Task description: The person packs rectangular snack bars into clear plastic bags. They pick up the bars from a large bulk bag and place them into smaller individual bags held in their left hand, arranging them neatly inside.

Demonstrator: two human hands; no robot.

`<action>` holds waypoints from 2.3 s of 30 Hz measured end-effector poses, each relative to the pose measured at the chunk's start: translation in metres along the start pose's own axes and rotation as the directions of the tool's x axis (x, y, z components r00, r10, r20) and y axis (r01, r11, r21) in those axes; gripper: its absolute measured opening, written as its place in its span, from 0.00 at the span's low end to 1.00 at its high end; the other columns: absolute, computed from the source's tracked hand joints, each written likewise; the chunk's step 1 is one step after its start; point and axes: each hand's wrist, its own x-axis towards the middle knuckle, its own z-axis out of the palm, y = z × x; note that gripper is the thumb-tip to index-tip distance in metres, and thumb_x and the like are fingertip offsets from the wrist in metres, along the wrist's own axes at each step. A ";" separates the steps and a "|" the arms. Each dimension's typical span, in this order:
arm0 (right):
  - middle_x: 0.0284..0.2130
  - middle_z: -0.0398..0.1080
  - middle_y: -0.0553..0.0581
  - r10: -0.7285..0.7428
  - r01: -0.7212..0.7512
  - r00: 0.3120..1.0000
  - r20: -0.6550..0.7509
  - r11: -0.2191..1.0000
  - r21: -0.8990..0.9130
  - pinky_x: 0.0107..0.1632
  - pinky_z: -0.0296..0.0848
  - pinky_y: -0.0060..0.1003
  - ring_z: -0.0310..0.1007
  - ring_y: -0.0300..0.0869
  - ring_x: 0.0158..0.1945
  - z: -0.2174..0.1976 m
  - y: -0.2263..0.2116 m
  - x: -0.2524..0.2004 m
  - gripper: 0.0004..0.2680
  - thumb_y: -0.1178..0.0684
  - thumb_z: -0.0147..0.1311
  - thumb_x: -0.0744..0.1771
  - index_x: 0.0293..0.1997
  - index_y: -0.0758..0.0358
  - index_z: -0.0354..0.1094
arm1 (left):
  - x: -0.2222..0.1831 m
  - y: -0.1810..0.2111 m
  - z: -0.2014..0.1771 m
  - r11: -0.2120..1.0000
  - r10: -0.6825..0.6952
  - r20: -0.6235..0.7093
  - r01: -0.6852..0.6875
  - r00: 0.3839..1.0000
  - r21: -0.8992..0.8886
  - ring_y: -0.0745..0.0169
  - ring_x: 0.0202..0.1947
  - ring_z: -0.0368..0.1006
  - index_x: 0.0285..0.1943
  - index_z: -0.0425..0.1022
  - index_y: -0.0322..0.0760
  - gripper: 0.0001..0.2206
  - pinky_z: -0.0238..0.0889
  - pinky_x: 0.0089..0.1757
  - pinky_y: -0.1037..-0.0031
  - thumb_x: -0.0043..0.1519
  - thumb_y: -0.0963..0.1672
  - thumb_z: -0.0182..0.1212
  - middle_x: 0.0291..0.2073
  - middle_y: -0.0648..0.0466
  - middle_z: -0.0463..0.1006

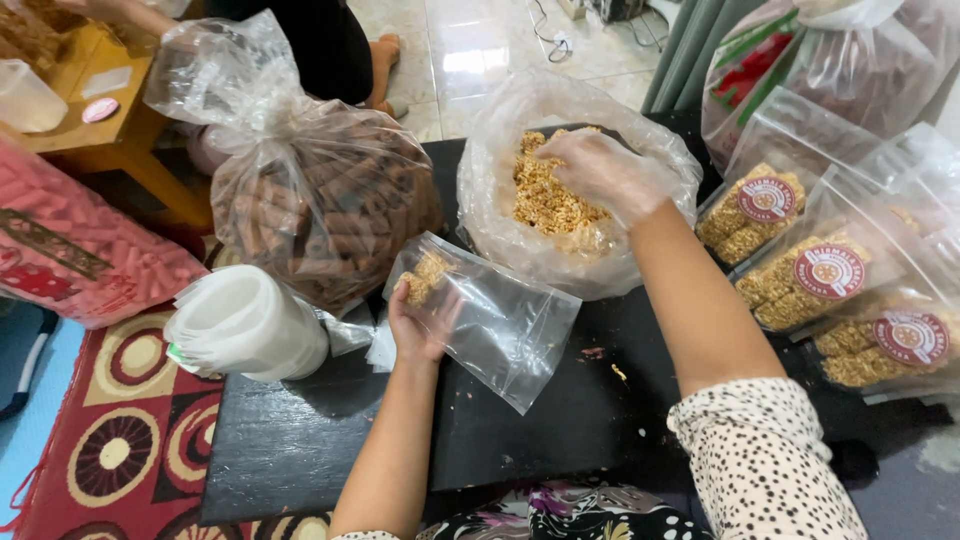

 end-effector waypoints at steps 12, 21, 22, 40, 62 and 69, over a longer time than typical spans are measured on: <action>0.46 0.75 0.66 0.103 -0.098 0.994 0.034 0.987 -0.129 0.59 0.68 0.55 0.71 0.59 0.55 0.023 -0.037 0.055 0.15 0.44 0.44 0.67 0.50 0.58 0.74 | -0.003 -0.002 0.005 0.999 -0.029 0.033 0.030 0.999 -0.045 0.34 0.40 0.78 0.46 0.70 0.39 0.23 0.71 0.47 0.43 0.49 0.52 0.69 0.43 0.43 0.78; 0.38 0.75 0.63 0.274 -0.265 0.962 -0.013 0.916 -0.301 0.48 0.73 0.61 0.70 0.62 0.54 0.238 0.172 0.243 0.14 0.44 0.45 0.67 0.42 0.62 0.76 | -0.003 -0.002 0.003 0.999 -0.012 0.031 0.013 0.999 -0.050 0.33 0.41 0.78 0.42 0.73 0.39 0.20 0.70 0.47 0.42 0.49 0.52 0.70 0.41 0.44 0.79; 0.38 0.75 0.63 0.272 -0.264 0.962 -0.014 0.916 -0.302 0.48 0.73 0.61 0.70 0.62 0.54 0.217 0.154 0.230 0.14 0.44 0.45 0.67 0.42 0.62 0.76 | -0.003 -0.002 0.004 0.999 -0.011 0.033 0.012 0.999 -0.051 0.33 0.41 0.78 0.42 0.73 0.39 0.20 0.70 0.47 0.42 0.49 0.52 0.70 0.41 0.44 0.79; 0.32 0.53 0.48 0.018 -0.077 0.997 0.079 0.536 0.841 0.34 0.79 0.27 0.79 0.44 0.33 0.018 0.011 0.035 0.21 0.54 0.66 0.61 0.58 0.68 0.64 | -0.005 -0.003 0.005 1.000 -0.021 0.023 0.021 1.000 -0.018 0.34 0.41 0.79 0.43 0.73 0.39 0.22 0.71 0.47 0.44 0.47 0.53 0.70 0.40 0.44 0.79; 0.63 0.54 0.55 -0.161 0.162 0.981 -0.108 0.371 0.915 0.59 0.73 0.43 0.64 0.48 0.60 0.033 0.077 -0.023 0.33 0.74 0.60 0.56 0.67 0.58 0.56 | -0.016 -0.004 0.009 1.000 0.014 0.078 -0.015 0.997 0.012 0.36 0.42 0.79 0.43 0.73 0.39 0.21 0.72 0.47 0.45 0.48 0.53 0.69 0.41 0.44 0.79; 0.56 0.58 0.53 -0.105 0.206 0.978 -0.182 0.320 0.925 0.48 0.80 0.29 0.74 0.48 0.52 0.041 0.083 -0.014 0.35 0.77 0.57 0.55 0.68 0.54 0.55 | -0.020 -0.003 0.010 1.000 0.013 0.083 -0.013 0.996 0.006 0.36 0.42 0.79 0.43 0.72 0.39 0.21 0.71 0.48 0.46 0.49 0.53 0.69 0.41 0.44 0.79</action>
